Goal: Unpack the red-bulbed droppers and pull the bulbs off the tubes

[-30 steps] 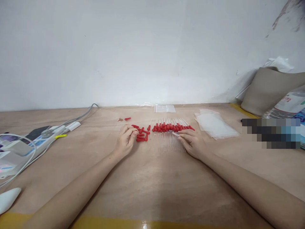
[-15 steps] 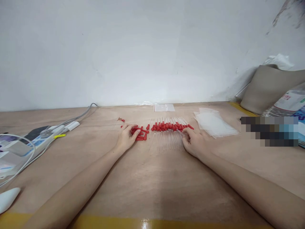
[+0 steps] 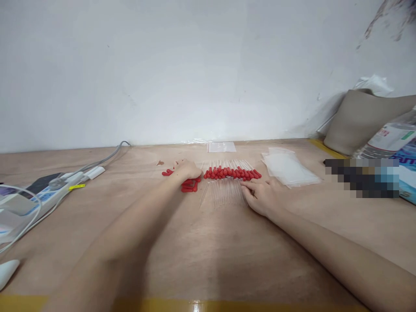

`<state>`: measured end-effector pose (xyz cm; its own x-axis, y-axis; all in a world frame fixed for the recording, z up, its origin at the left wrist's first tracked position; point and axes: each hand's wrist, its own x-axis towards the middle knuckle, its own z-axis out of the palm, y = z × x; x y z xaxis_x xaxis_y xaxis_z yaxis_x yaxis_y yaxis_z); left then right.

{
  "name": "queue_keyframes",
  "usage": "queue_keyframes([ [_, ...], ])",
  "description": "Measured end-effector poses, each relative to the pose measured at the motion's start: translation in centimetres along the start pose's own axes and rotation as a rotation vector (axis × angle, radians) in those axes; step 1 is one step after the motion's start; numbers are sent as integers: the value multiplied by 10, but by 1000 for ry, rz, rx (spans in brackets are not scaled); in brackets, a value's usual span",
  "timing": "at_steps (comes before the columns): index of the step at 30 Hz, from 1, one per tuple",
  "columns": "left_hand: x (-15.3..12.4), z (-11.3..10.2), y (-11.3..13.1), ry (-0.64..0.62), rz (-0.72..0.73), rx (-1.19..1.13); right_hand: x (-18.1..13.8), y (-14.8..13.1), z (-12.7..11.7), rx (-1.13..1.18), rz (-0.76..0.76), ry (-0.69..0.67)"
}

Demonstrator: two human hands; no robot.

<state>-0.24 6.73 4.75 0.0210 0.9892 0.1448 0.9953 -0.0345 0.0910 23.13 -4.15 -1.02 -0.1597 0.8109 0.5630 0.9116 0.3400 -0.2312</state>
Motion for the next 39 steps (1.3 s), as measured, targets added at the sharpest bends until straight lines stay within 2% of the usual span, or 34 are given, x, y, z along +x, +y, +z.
queue_keyframes([
  [4, 4, 0, 5, -12, -29, -7, 1, -1, -2, 53, 12, 27],
  [7, -10, -8, -1, 111, -14, -5, 2, -1, -1, 83, 42, 79],
  [9, -28, -11, -8, 277, 103, -31, 3, -2, -1, 112, 46, 125],
  [10, -40, -11, -11, 360, 204, -61, 4, -3, -1, 127, 41, 151],
  [11, -52, -10, -14, 389, 320, -94, 4, -4, -1, 141, 31, 175],
  [14, -87, 1, -21, 400, 558, -186, 4, -7, -3, 157, -48, 229],
  [18, -111, 19, -21, 463, 682, -261, 2, -12, -5, 119, -271, 176],
  [21, -114, 23, -17, 484, 723, -268, 3, -18, -5, 92, -390, 104],
  [25, -114, 21, -13, 507, 773, -258, 4, -26, -5, 92, -434, 46],
  [31, -114, 23, -9, 508, 794, -254, 4, -34, 0, 121, -458, 29],
  [39, -116, 17, 0, 413, 882, -149, 3, -37, -1, 151, -532, 90],
])
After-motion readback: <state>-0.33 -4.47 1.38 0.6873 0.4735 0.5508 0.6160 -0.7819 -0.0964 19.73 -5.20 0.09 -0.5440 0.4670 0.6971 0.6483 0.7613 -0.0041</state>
